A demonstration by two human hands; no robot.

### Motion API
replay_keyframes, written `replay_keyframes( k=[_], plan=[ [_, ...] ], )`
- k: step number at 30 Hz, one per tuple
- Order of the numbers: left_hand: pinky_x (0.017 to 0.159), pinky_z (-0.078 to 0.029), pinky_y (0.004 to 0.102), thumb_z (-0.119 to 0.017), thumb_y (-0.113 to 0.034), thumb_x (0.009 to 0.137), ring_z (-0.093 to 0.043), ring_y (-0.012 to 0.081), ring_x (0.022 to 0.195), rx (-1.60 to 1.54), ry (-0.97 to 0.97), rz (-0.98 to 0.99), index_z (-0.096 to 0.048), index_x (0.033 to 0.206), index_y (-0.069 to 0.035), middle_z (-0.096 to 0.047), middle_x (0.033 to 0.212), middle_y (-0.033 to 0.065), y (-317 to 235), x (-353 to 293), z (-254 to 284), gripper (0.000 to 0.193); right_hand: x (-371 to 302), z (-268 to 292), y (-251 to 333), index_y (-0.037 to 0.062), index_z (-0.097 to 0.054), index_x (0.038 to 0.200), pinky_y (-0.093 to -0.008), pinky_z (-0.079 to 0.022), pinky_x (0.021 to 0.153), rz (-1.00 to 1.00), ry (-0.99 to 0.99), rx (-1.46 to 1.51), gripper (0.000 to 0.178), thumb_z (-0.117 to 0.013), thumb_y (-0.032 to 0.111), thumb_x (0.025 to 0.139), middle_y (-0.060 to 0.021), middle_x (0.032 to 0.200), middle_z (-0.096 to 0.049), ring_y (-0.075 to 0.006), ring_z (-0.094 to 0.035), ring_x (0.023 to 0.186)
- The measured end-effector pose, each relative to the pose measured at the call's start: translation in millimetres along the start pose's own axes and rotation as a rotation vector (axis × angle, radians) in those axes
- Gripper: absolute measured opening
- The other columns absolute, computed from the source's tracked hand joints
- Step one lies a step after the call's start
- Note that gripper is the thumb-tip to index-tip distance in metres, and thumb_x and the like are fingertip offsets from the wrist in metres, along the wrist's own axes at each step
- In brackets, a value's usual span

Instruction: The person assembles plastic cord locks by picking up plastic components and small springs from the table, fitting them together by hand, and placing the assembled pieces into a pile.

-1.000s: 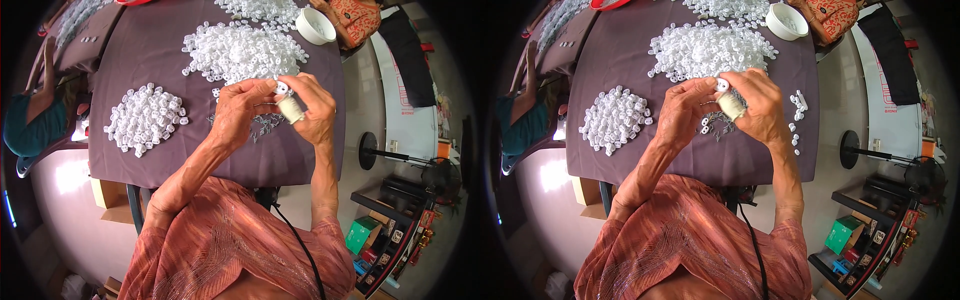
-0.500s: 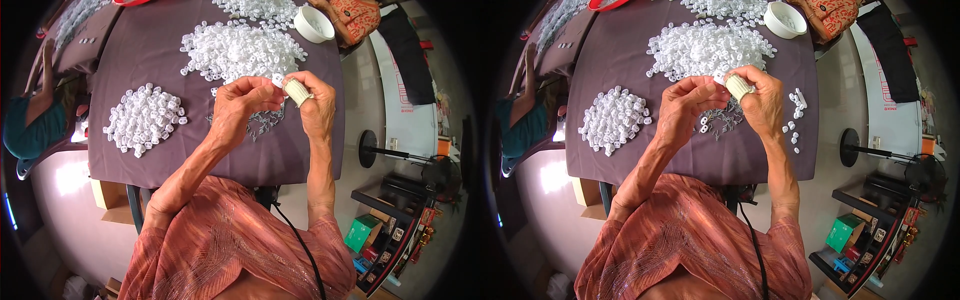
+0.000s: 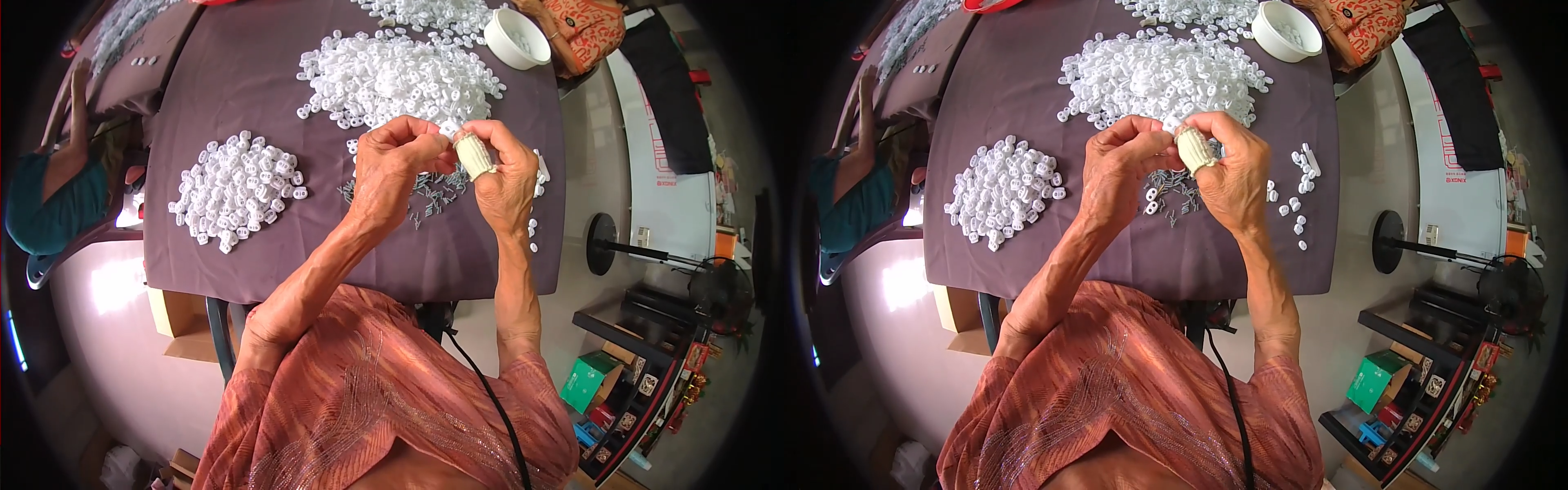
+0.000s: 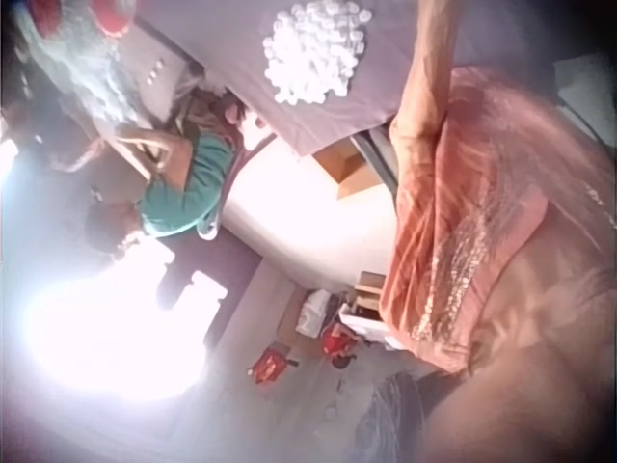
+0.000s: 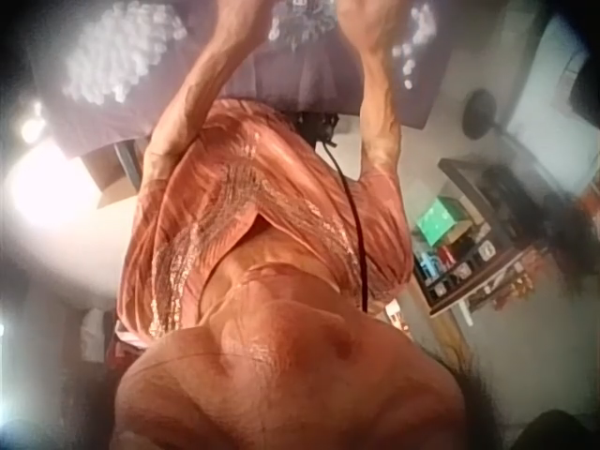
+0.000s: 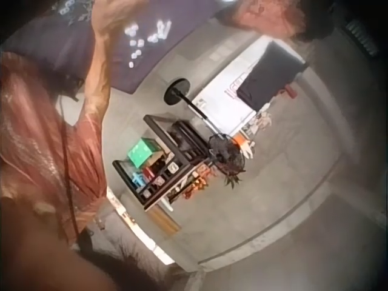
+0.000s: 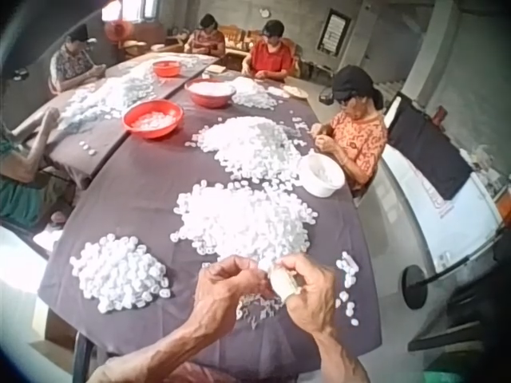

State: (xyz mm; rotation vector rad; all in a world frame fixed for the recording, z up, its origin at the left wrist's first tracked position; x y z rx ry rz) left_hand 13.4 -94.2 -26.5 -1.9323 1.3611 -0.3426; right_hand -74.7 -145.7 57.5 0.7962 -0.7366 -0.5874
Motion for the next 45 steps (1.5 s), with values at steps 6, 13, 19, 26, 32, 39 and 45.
replay_keyframes(
  k=[6, 13, 19, 26, 32, 39, 45],
  plan=[
    [0.06, -0.047, 0.0254, -0.056, -0.003, 0.069, -0.058, 0.0137, 0.06, 0.028, -0.033, -0.025, -0.056, 0.072, 0.003, -0.06, 0.067, 0.0089, -1.9, 1.3, 1.6, 0.007, -2.5, 0.0, -6.8, -0.0014, -0.059, 0.085, -0.0195, -0.043, 0.06, -0.034, -0.043, 0.118, 0.013, -0.054, 0.005, 0.075, -0.0037, 0.075, -0.061, -0.0073, -0.055, 0.069],
    [0.065, -0.049, 0.0317, -0.055, -0.003, 0.073, -0.059, 0.0184, 0.063, 0.071, 0.012, -0.008, -0.054, 0.076, 0.004, -0.059, 0.071, 0.0119, 1.2, 0.5, -3.1, 0.007, -1.6, 0.0, -25.1, -0.002, -0.059, 0.083, -0.0194, -0.041, 0.061, -0.169, -0.018, 0.309, 0.015, -0.057, 0.01, 0.075, -0.0019, 0.073, -0.058, -0.0062, -0.052, 0.065],
    [0.065, -0.05, 0.0314, -0.059, -0.008, 0.077, -0.059, 0.0182, 0.068, 0.022, 0.121, 0.084, -0.058, 0.084, 0.005, -0.059, 0.073, 0.0093, 4.7, 4.5, -3.3, 0.015, 5.2, -4.7, -30.9, -0.0021, -0.058, 0.08, -0.0212, -0.043, 0.061, -0.217, 0.233, 0.383, 0.016, -0.056, 0.013, 0.075, -0.0028, 0.071, -0.057, -0.0093, -0.055, 0.063],
    [0.063, -0.049, 0.0296, -0.059, -0.013, 0.081, -0.058, 0.0168, 0.068, 0.026, 0.158, 0.175, -0.058, 0.089, 0.004, -0.06, 0.077, 0.0105, 11.8, 9.6, 3.0, 0.019, 6.7, -7.6, -34.7, -0.0037, -0.059, 0.086, -0.0212, -0.044, 0.063, -0.273, 0.23, 0.317, 0.018, -0.054, 0.011, 0.077, -0.0047, 0.072, -0.058, -0.0107, -0.057, 0.066],
    [0.064, -0.049, 0.0299, -0.058, -0.01, 0.081, -0.058, 0.017, 0.069, -0.118, 0.09, 0.145, -0.056, 0.093, 0.005, -0.06, 0.08, 0.0113, 13.2, 9.4, 6.6, 0.02, -1.8, -10.8, -22.0, -0.004, -0.06, 0.089, -0.0196, -0.043, 0.064, -0.227, 0.093, 0.281, 0.018, -0.053, 0.005, 0.075, -0.0041, 0.075, -0.061, -0.0075, -0.056, 0.068],
    [0.066, -0.05, 0.0294, -0.062, -0.011, 0.079, -0.059, 0.0158, 0.068, 0.054, 0.045, 0.0, -0.058, 0.093, 0.005, -0.061, 0.08, 0.0104, -2.9, 7.2, 9.6, 0.022, -1.0, -8.6, -26.0, -0.0016, -0.06, 0.087, -0.0209, -0.044, 0.057, -0.228, -0.009, 0.21, 0.013, -0.056, 0.001, 0.074, -0.006, 0.071, -0.062, -0.0079, -0.056, 0.065],
    [0.067, -0.048, 0.0265, -0.063, -0.013, 0.078, -0.059, 0.0139, 0.068, 0.205, -0.016, -0.087, -0.06, 0.09, 0.004, -0.062, 0.077, 0.0087, -14.4, 1.7, 10.1, 0.021, -2.1, -8.4, -23.3, -0.0024, -0.059, 0.085, -0.0252, -0.045, 0.059, -0.206, -0.066, 0.036, 0.012, -0.056, 0.002, 0.074, -0.0085, 0.071, -0.062, -0.0123, -0.058, 0.066]
  ],
)
Point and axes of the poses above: each hand's wrist, its own x-axis towards the middle knuckle, its own z-axis out of the back of the hand, y = z × x, the point moved 10 cm from there along x, towards the middle knuckle
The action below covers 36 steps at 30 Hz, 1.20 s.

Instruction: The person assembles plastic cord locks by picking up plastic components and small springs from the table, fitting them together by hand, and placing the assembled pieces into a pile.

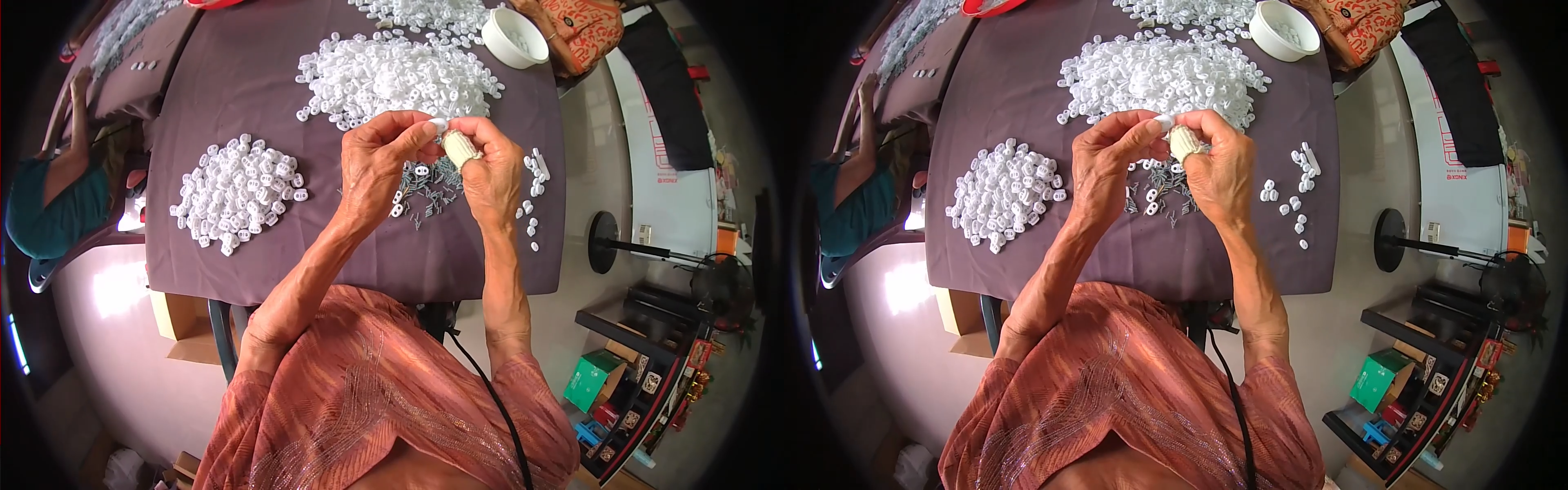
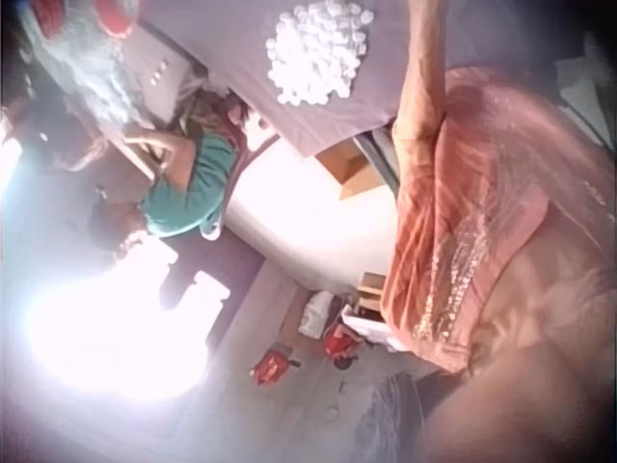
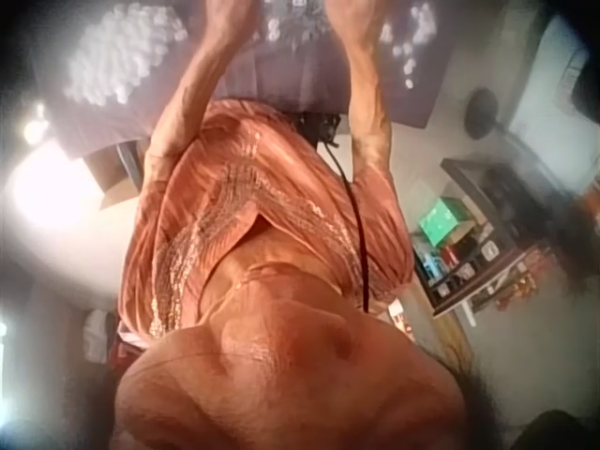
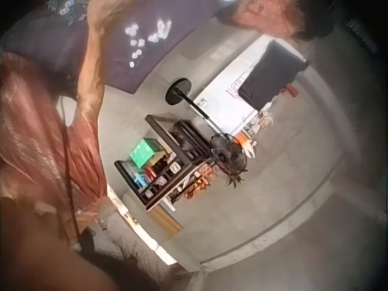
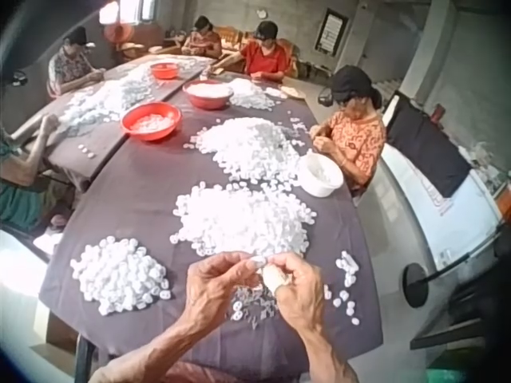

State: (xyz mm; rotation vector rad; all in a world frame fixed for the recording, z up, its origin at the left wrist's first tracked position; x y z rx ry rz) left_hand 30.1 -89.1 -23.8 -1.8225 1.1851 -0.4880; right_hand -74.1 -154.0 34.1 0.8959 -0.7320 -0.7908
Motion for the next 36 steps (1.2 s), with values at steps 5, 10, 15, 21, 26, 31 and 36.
replay_keyframes(
  k=[5, 10, 15, 21, 26, 31, 36],
  plan=[
    [0.068, -0.047, 0.025, -0.063, -0.013, 0.078, -0.059, 0.0133, 0.068, 0.04, -0.014, -0.131, -0.06, 0.09, 0.004, -0.062, 0.074, 0.0079, -11.0, -2.7, 0.0, 0.021, 2.0, -5.0, -3.9, -0.0042, -0.059, 0.082, -0.0206, -0.043, 0.058, 0.015, -0.031, 0.11, 0.017, -0.048, -0.003, 0.069, -0.0028, 0.067, -0.057, -0.0068, -0.051, 0.06],
    [0.068, -0.046, 0.0252, -0.062, -0.014, 0.079, -0.058, 0.013, 0.069, 0.023, -0.022, -0.165, -0.06, 0.089, 0.004, -0.061, 0.073, 0.0072, -10.2, -0.3, 7.5, 0.021, -1.0, -14.1, -8.2, -0.0048, -0.059, 0.078, -0.0216, -0.044, 0.06, -0.016, -0.04, 0.236, 0.018, -0.045, -0.004, 0.067, -0.004, 0.065, -0.056, -0.0076, -0.051, 0.06],
    [0.066, -0.047, 0.027, -0.06, -0.012, 0.08, -0.057, 0.0148, 0.068, -0.157, -0.035, 0.008, -0.058, 0.089, 0.004, -0.059, 0.076, 0.0074, 9.6, 5.1, 11.6, 0.019, -5.9, -12.9, -13.9, -0.0033, -0.059, 0.077, -0.0209, -0.043, 0.059, -0.017, -0.002, 0.184, 0.015, -0.047, -0.004, 0.068, -0.003, 0.066, -0.057, -0.0073, -0.051, 0.061],
    [0.067, -0.047, 0.029, -0.061, -0.012, 0.079, -0.057, 0.016, 0.068, -0.18, 0.081, 0.083, -0.057, 0.091, 0.004, -0.06, 0.078, 0.0089, 13.2, 4.6, 2.0, 0.02, 4.7, 0.2, -6.8, -0.0019, -0.06, 0.082, -0.0192, -0.04, 0.062, -0.042, 0.032, 0.267, 0.013, -0.051, 0.002, 0.074, -0.0027, 0.073, -0.058, -0.0073, -0.052, 0.067],
    [0.067, -0.048, 0.0293, -0.061, -0.013, 0.079, -0.058, 0.0168, 0.069, -0.144, 0.117, 0.052, -0.058, 0.092, 0.004, -0.061, 0.081, 0.0107, 8.8, 2.7, -4.5, 0.022, 7.8, -5.3, -8.1, -0.0022, -0.061, 0.082, -0.0197, -0.04, 0.063, -0.021, 0.147, 0.179, 0.015, -0.052, 0.007, 0.074, -0.0026, 0.074, -0.059, -0.0072, -0.051, 0.067],
    [0.065, -0.048, 0.0265, -0.06, -0.011, 0.077, -0.06, 0.016, 0.071, -0.149, 0.07, 0.119, -0.06, 0.082, 0.005, -0.061, 0.074, 0.0101, 14.1, -0.1, -3.5, 0.017, 4.5, 0.7, -11.2, -0.0018, -0.061, 0.082, -0.0196, -0.04, 0.063, -0.012, 0.049, 0.209, 0.014, -0.053, 0.006, 0.073, -0.0026, 0.073, -0.059, -0.0069, -0.051, 0.067],
    [0.064, -0.048, 0.0262, -0.055, -0.006, 0.075, -0.058, 0.0148, 0.067, -0.096, 0.04, 0.089, -0.058, 0.079, 0.005, -0.06, 0.072, 0.0102, 12.2, -0.2, -2.7, 0.012, 1.3, 1.2, 0.0, -0.001, -0.061, 0.083, -0.0195, -0.04, 0.06, 0.05, 0.012, 0.072, 0.012, -0.054, 0.005, 0.075, -0.002, 0.072, -0.06, -0.0063, -0.052, 0.066]
  ],
)
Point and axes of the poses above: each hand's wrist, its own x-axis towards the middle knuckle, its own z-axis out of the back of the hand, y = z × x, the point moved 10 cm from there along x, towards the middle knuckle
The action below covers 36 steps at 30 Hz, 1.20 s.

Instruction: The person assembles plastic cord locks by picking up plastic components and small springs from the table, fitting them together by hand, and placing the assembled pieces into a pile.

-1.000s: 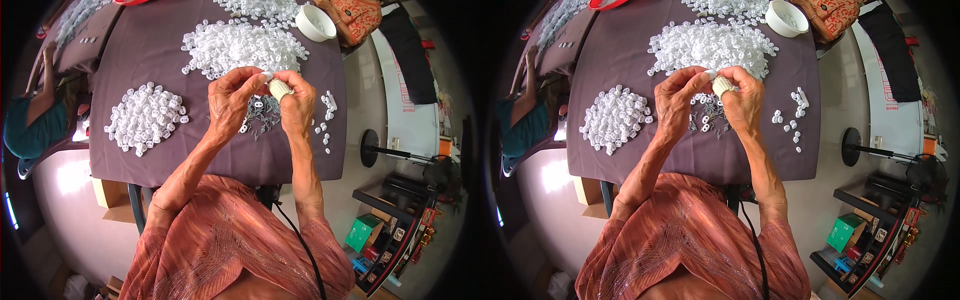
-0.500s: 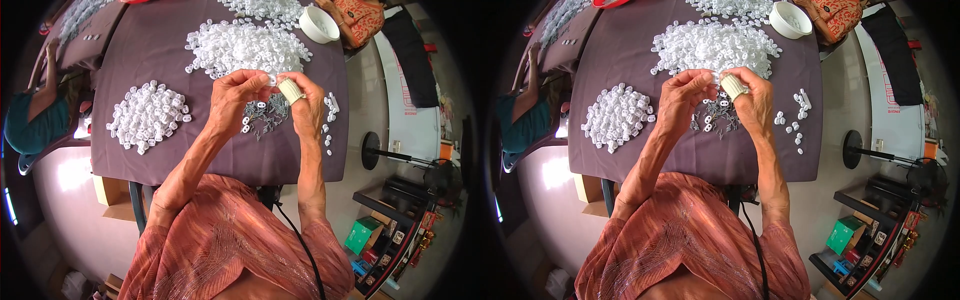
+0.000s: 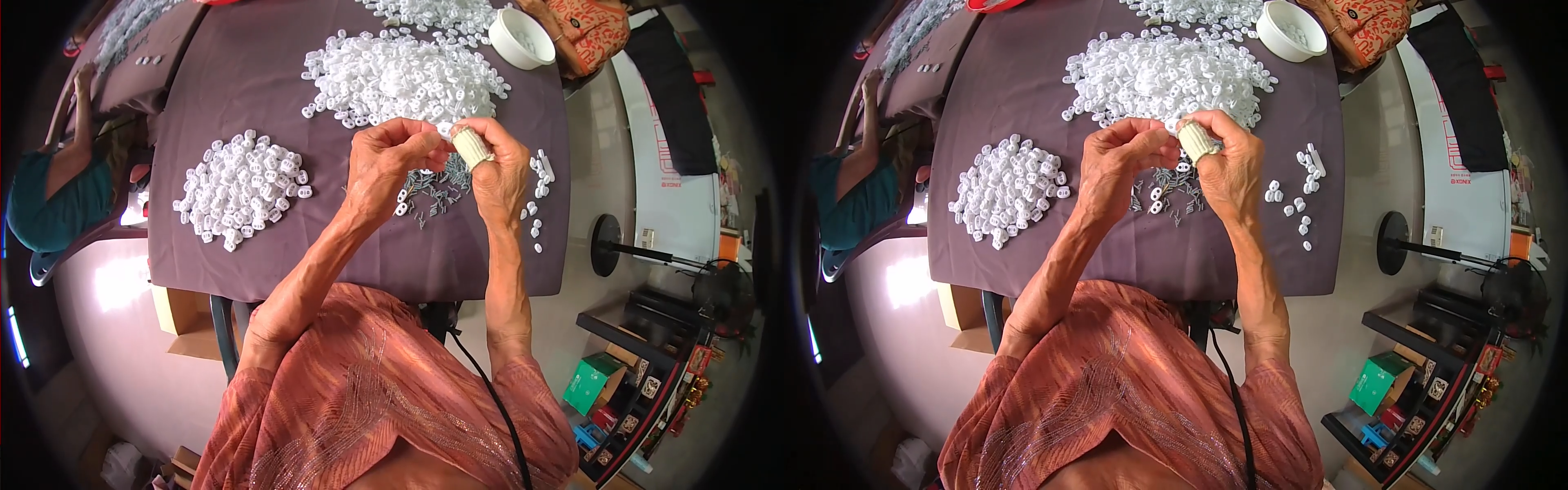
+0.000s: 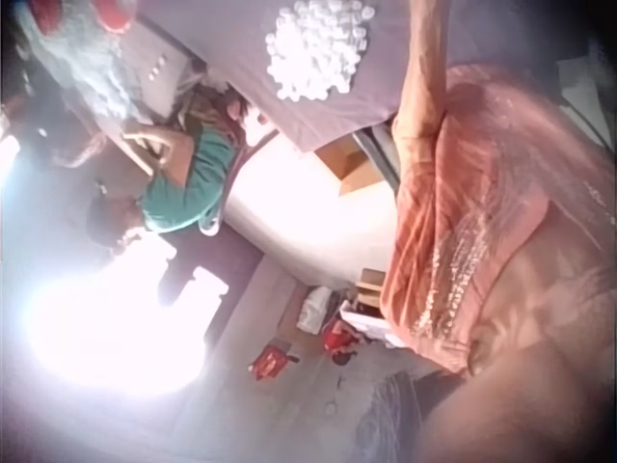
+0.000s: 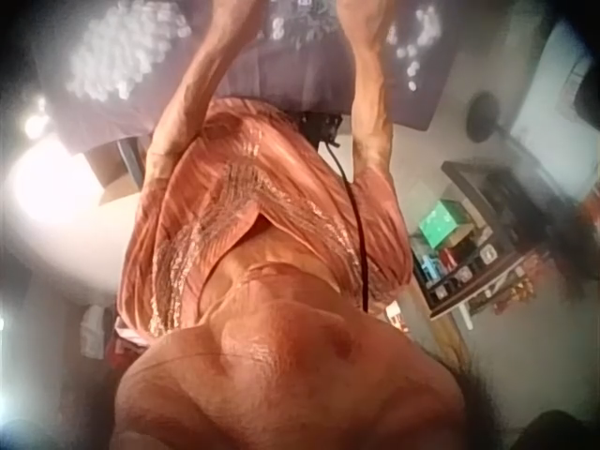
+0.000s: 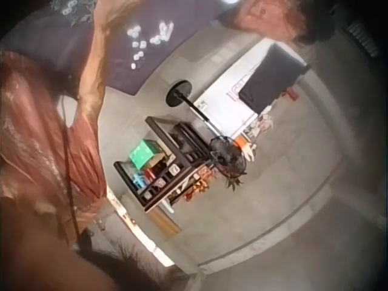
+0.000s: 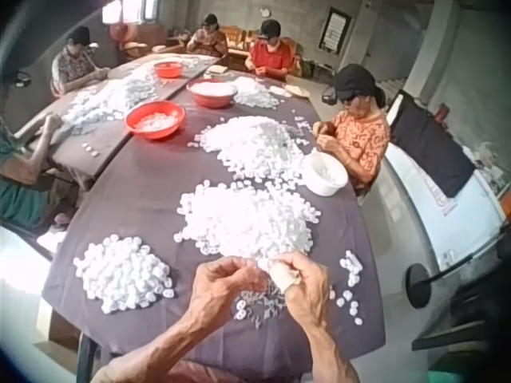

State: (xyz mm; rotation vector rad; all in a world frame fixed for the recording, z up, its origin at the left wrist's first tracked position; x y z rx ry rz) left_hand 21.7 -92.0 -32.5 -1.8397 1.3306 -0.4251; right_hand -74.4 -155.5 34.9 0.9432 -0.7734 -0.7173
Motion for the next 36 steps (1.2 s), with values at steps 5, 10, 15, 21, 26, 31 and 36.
replay_keyframes(
  k=[5, 10, 15, 21, 26, 31, 36],
  plan=[
    [0.062, -0.048, 0.0261, -0.052, -0.004, 0.073, -0.056, 0.0135, 0.063, 0.083, -0.034, -0.053, -0.056, 0.075, 0.005, -0.059, 0.069, 0.0093, -5.0, 0.6, 2.8, 0.01, 3.7, -6.3, 1.9, -0.0008, -0.06, 0.082, -0.0198, -0.041, 0.058, 0.076, 0.14, -0.088, 0.011, -0.056, 0.005, 0.074, -0.0019, 0.071, -0.06, -0.0061, -0.052, 0.064],
    [0.059, -0.047, 0.0256, -0.051, -0.004, 0.073, -0.056, 0.0133, 0.059, 0.05, -0.056, -0.125, -0.055, 0.074, 0.005, -0.058, 0.067, 0.0092, -4.3, 0.6, 3.2, 0.01, -1.2, -8.4, 6.3, -0.0004, -0.059, 0.08, -0.0249, -0.043, 0.057, 0.116, 0.084, -0.067, 0.009, -0.056, 0.003, 0.072, -0.0064, 0.069, -0.061, -0.0114, -0.056, 0.063],
    [0.06, -0.047, 0.0266, -0.051, -0.006, 0.075, -0.057, 0.0145, 0.059, 0.047, -0.071, -0.098, -0.055, 0.076, 0.004, -0.059, 0.069, 0.0099, -2.7, -0.1, 4.7, 0.011, 0.2, -12.7, -26.2, -0.0026, -0.061, 0.081, -0.0217, -0.041, 0.063, -0.109, 0.064, 0.349, 0.013, -0.052, 0.005, 0.075, -0.0043, 0.072, -0.06, -0.0104, -0.054, 0.066],
    [0.059, -0.048, 0.0274, -0.052, -0.007, 0.075, -0.057, 0.0157, 0.057, 0.038, -0.054, -0.07, -0.055, 0.076, 0.004, -0.06, 0.069, 0.0116, -0.8, 2.2, 6.1, 0.011, 1.9, -15.0, -22.3, -0.0029, -0.061, 0.084, -0.0233, -0.041, 0.072, -0.16, 0.144, 0.41, 0.013, -0.053, 0.003, 0.075, -0.0058, 0.081, -0.06, -0.0111, -0.054, 0.076],
    [0.054, -0.049, 0.0271, -0.054, -0.006, 0.073, -0.056, 0.016, 0.053, -0.099, 0.049, 0.059, -0.056, 0.072, 0.004, -0.059, 0.066, 0.0114, 10.9, 7.4, 4.1, 0.01, 6.6, -11.2, -4.8, -0.0019, -0.058, 0.098, -0.0235, -0.042, 0.075, -0.009, 0.323, 0.312, 0.024, -0.053, -0.001, 0.075, -0.0064, 0.091, -0.058, -0.0107, -0.054, 0.08],
    [0.052, -0.05, 0.0276, -0.056, -0.007, 0.073, -0.057, 0.0166, 0.054, -0.081, 0.108, 0.122, -0.056, 0.074, 0.004, -0.059, 0.067, 0.0115, 12.4, 5.4, -0.1, 0.01, 3.1, -20.0, 10.5, -0.0023, -0.057, 0.102, -0.0218, -0.043, 0.071, 0.118, 0.508, 0.015, 0.03, -0.053, -0.006, 0.073, -0.0053, 0.086, -0.056, -0.0106, -0.053, 0.08],
    [0.054, -0.051, 0.0275, -0.058, -0.007, 0.075, -0.058, 0.0162, 0.056, -0.097, 0.137, 0.104, -0.057, 0.076, 0.004, -0.06, 0.071, 0.0125, 13.0, 4.1, -5.0, 0.011, 3.1, -15.1, 6.1, -0.0028, -0.058, 0.099, -0.0211, -0.042, 0.066, 0.108, 0.452, 0.083, 0.027, -0.054, -0.006, 0.073, -0.0041, 0.082, -0.054, -0.0096, -0.052, 0.076]
  ],
)
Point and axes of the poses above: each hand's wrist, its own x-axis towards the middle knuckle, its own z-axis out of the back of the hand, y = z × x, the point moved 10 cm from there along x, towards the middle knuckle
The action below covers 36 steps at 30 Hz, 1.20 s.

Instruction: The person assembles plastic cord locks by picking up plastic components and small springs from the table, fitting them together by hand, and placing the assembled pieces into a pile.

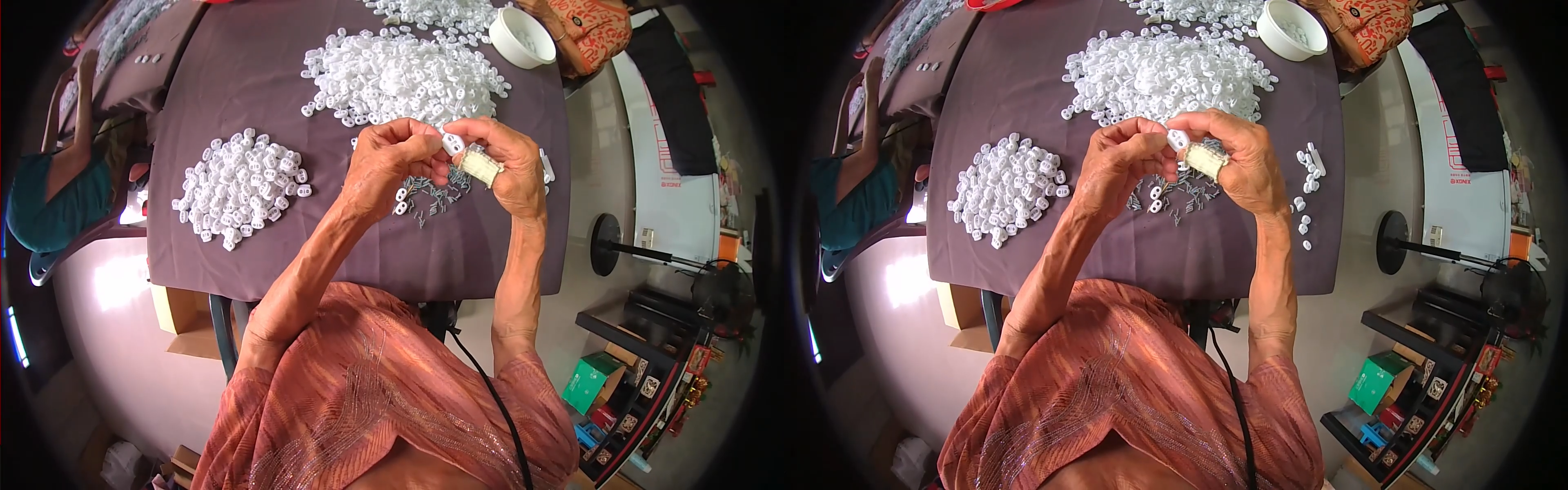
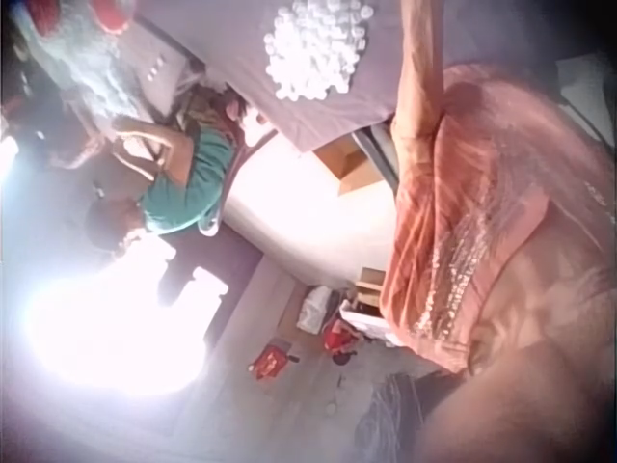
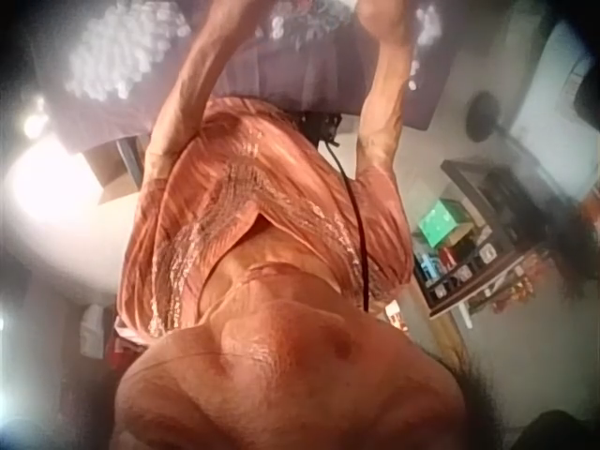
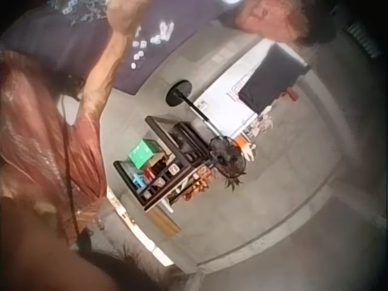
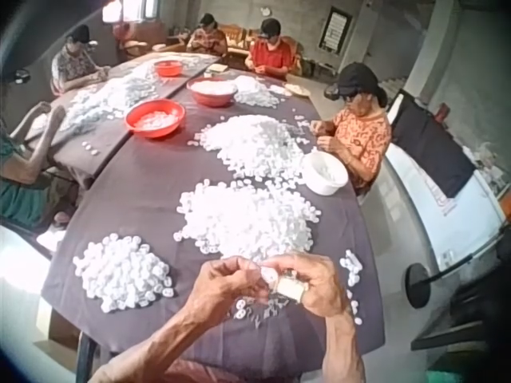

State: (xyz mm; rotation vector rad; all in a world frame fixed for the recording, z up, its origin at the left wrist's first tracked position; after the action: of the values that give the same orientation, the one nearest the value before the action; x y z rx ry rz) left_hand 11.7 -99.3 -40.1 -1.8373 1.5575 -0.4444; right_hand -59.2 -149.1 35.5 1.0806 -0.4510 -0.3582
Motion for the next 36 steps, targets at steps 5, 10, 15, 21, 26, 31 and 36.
replay_keyframes(
  k=[5, 10, 15, 21, 26, 31, 36],
  plan=[
    [0.057, -0.051, 0.0272, -0.059, -0.009, 0.076, -0.059, 0.0158, 0.059, 0.035, 0.015, -0.025, -0.057, 0.077, 0.004, -0.061, 0.073, 0.0128, -5.2, -6.2, -9.7, 0.013, 0.6, 4.0, 7.4, -0.0027, -0.059, 0.097, -0.0198, -0.04, 0.064, 0.02, -0.026, 0.022, 0.023, -0.055, -0.005, 0.074, -0.0036, 0.081, -0.053, -0.0089, -0.051, 0.074],
    [0.057, -0.05, 0.0263, -0.06, -0.008, 0.075, -0.058, 0.0148, 0.06, 0.057, -0.038, -0.035, -0.058, 0.077, 0.003, -0.06, 0.072, 0.011, -7.8, -8.5, -6.6, 0.012, 0.4, 5.5, 12.7, -0.002, -0.059, 0.096, -0.0194, -0.04, 0.062, 0.046, -0.086, -0.007, 0.024, -0.056, -0.006, 0.072, -0.0027, 0.08, -0.053, -0.0082, -0.05, 0.072],
    [0.057, -0.049, 0.0256, -0.059, -0.007, 0.074, -0.057, 0.0144, 0.058, 0.057, -0.037, -0.004, -0.057, 0.075, 0.003, -0.06, 0.07, 0.0102, -6.1, -10.6, -11.2, 0.011, -1.3, 5.2, 13.0, -0.0005, -0.06, 0.095, -0.0188, -0.04, 0.06, 0.071, -0.103, -0.069, 0.026, -0.055, -0.007, 0.071, -0.0025, 0.079, -0.053, -0.0078, -0.05, 0.07],
    [0.055, -0.047, 0.025, -0.057, -0.004, 0.068, -0.056, 0.0132, 0.056, 0.026, -0.085, -0.017, -0.056, 0.07, 0.003, -0.059, 0.067, 0.0093, -2.7, -8.9, -7.2, 0.007, -0.8, 1.2, 16.0, -0.0002, -0.06, 0.096, -0.0179, -0.039, 0.059, 0.082, -0.104, -0.1, 0.029, -0.051, -0.009, 0.069, -0.002, 0.077, -0.053, -0.0069, -0.05, 0.069],
    [0.052, -0.044, 0.0236, -0.057, -0.003, 0.065, -0.054, 0.0129, 0.052, 0.015, -0.144, -0.055, -0.056, 0.066, 0.002, -0.057, 0.061, 0.0082, -1.4, -6.5, -2.3, 0.005, -1.8, 1.7, 17.1, 0.0002, -0.061, 0.096, -0.0179, -0.04, 0.061, 0.059, -0.167, -0.1, 0.029, -0.048, -0.004, 0.07, -0.0019, 0.076, -0.055, -0.0072, -0.051, 0.068],
    [0.051, -0.042, 0.0229, -0.057, -0.002, 0.064, -0.053, 0.0121, 0.051, 0.077, -0.181, -0.082, -0.056, 0.065, 0.002, -0.056, 0.059, 0.0073, -4.2, -7.4, -3.5, 0.004, -3.3, 5.1, -3.3, -0.0042, -0.06, 0.093, -0.0204, -0.043, 0.065, -0.041, -0.251, 0.213, 0.027, -0.046, -0.001, 0.07, -0.0054, 0.079, -0.059, -0.0095, -0.055, 0.07],
    [0.054, -0.043, 0.0228, -0.056, -0.004, 0.067, -0.053, 0.0116, 0.054, 0.152, -0.149, -0.09, -0.057, 0.068, 0.002, -0.058, 0.063, 0.0073, -4.1, -12.0, -1.7, 0.006, -5.0, 18.4, -6.9, -0.0056, -0.059, 0.093, -0.0218, -0.044, 0.065, -0.052, -0.301, 0.223, 0.025, -0.046, 0.0, 0.072, -0.0076, 0.079, -0.06, -0.011, -0.056, 0.068]
  ],
)
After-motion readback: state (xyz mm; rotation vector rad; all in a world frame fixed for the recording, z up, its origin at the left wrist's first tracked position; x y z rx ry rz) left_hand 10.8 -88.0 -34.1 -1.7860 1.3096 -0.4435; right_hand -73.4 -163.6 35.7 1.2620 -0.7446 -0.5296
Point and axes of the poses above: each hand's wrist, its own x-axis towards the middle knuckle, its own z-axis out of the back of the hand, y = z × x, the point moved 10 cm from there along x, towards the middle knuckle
